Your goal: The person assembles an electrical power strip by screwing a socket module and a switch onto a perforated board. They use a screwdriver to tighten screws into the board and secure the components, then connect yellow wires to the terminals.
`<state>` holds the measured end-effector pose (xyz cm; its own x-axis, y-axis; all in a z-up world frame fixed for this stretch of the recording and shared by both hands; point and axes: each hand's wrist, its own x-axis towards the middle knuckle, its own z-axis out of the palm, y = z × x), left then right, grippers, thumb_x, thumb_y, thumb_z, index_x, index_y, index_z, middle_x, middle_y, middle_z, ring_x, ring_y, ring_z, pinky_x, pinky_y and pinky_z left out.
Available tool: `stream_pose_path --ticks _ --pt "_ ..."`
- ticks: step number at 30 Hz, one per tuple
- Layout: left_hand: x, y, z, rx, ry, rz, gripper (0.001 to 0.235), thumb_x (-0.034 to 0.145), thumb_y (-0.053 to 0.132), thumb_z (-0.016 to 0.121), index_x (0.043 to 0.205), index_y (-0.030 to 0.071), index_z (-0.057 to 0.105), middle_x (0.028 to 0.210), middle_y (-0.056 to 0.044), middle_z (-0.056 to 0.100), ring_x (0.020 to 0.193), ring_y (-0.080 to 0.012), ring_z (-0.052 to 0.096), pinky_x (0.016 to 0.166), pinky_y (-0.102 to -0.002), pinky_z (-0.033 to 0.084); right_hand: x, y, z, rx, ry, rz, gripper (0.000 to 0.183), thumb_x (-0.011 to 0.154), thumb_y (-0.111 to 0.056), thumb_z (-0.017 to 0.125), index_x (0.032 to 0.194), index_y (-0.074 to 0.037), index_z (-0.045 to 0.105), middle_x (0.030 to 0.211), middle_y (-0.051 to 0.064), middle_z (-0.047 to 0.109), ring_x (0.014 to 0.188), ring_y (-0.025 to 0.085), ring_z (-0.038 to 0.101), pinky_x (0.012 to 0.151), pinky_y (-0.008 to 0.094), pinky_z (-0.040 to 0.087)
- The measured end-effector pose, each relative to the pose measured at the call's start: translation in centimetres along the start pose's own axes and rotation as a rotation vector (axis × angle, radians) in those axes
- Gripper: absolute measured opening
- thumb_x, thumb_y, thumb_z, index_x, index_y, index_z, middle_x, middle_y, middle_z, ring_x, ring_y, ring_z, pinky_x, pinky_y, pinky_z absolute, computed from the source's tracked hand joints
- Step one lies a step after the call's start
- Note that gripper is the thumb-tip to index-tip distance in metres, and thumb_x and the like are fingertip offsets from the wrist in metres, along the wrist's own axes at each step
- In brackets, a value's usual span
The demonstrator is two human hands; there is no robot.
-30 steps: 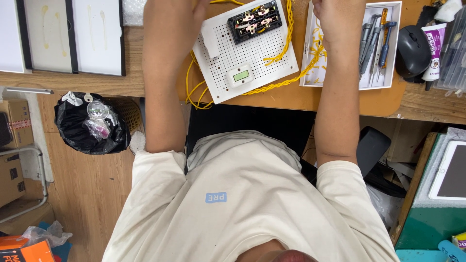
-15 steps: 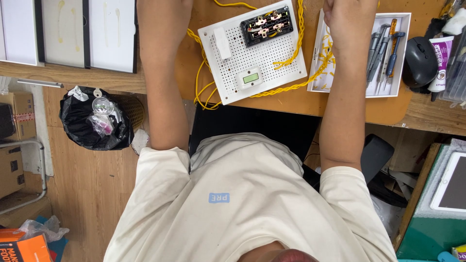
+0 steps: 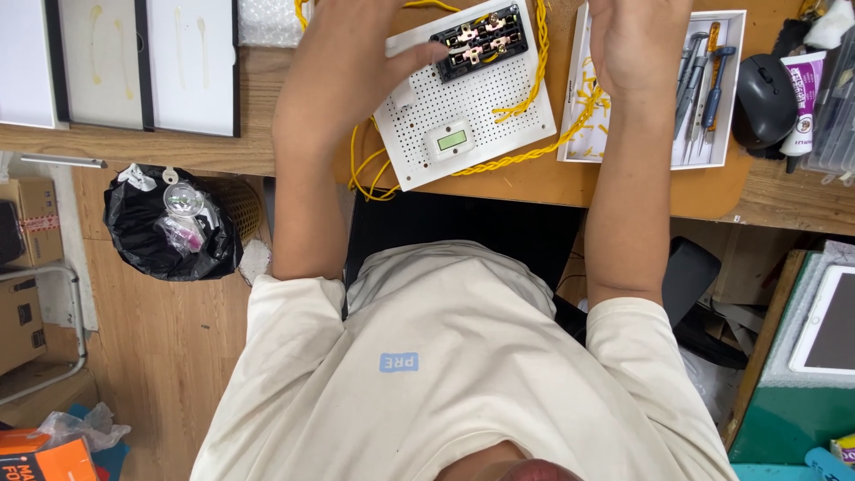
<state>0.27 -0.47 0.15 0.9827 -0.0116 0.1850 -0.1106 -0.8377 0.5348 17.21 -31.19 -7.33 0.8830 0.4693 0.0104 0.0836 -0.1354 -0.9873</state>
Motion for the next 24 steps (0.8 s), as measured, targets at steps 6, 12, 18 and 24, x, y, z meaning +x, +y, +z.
stream_pose_path --ticks 6,12,18,24 --pt "0.9 0.7 2.1 -0.031 -0.084 0.131 0.049 0.092 0.016 0.096 0.135 0.005 0.075 0.126 -0.018 0.077 0.113 -0.0441 0.068 0.089 -0.052 0.050 0.2 0.4 -0.1 0.023 0.018 -0.002 0.028 0.104 -0.001 0.053 0.088 -0.019 0.038 0.080 -0.005 0.028 0.075 0.012 0.024 0.070 0.033 0.025" --pt "1.2 1.0 2.1 -0.043 -0.085 0.120 0.019 0.098 0.012 0.089 0.114 0.012 0.080 0.109 -0.007 0.078 0.098 -0.0340 0.069 0.074 -0.049 0.048 0.1 0.7 0.0 0.046 0.042 -0.005 0.029 0.103 0.000 0.053 0.088 -0.019 0.037 0.081 -0.005 0.027 0.076 0.012 0.023 0.071 0.033 0.024" --pt "2.0 1.4 3.8 -0.016 -0.063 0.146 0.064 0.091 0.033 0.103 0.139 0.009 0.070 0.128 -0.017 0.075 0.114 -0.0454 0.065 0.084 -0.053 0.049 0.3 1.5 -0.1 0.067 0.068 0.003 0.031 0.102 0.001 0.053 0.088 -0.020 0.035 0.082 -0.006 0.025 0.077 0.012 0.021 0.071 0.034 0.023" --pt "2.2 0.7 5.4 0.063 -0.063 0.116 0.046 0.093 0.031 0.098 0.127 0.008 0.079 0.115 -0.013 0.076 0.106 -0.0410 0.066 0.081 -0.052 0.048 0.5 1.9 -0.5 0.091 0.088 -0.001 0.033 0.101 0.002 0.054 0.088 -0.020 0.034 0.083 -0.006 0.024 0.078 0.012 0.019 0.072 0.034 0.022"
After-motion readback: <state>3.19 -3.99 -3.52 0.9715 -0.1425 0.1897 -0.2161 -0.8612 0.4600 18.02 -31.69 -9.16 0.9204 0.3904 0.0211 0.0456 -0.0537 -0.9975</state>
